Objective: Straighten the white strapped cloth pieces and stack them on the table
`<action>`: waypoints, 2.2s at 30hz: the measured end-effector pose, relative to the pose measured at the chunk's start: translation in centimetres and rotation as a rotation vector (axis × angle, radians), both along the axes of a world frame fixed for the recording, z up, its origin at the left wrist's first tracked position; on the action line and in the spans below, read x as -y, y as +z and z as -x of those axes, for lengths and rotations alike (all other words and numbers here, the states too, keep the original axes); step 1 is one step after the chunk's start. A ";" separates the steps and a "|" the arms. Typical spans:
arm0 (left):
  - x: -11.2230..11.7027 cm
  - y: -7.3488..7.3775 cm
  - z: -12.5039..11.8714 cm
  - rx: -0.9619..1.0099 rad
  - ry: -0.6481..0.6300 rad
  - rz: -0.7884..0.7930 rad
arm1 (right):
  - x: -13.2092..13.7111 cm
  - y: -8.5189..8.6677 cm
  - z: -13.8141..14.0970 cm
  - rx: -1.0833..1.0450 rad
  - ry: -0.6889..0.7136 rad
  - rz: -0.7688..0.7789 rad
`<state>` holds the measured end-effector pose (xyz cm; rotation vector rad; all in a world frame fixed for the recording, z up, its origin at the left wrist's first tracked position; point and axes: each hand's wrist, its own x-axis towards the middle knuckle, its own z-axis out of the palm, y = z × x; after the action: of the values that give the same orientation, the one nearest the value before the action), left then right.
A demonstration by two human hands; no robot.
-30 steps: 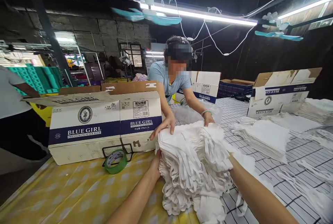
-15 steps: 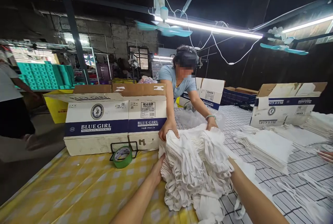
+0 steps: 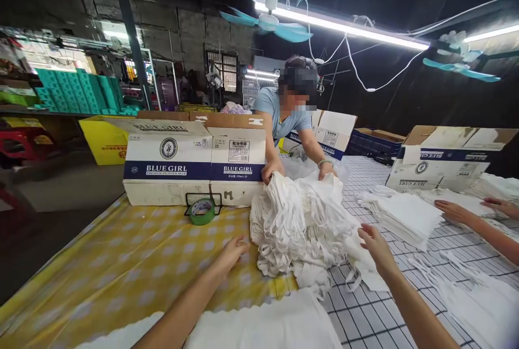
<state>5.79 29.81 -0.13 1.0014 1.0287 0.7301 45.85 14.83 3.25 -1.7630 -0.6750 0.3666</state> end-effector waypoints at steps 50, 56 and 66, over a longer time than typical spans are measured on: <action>16.0 -0.3 7.4 -0.474 -0.449 -0.106 | 9.2 -2.8 20.8 0.362 0.874 0.462; 15.4 -1.6 7.3 -0.440 -0.438 -0.077 | 8.9 -3.2 19.9 0.122 0.923 0.534; 15.5 -1.3 7.3 -0.454 -0.424 -0.097 | 8.6 -3.0 19.4 0.093 0.954 0.495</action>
<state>-1.52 14.33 -1.46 1.4548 1.1200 0.2039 26.47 6.20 0.27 -1.8048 -1.5878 1.1790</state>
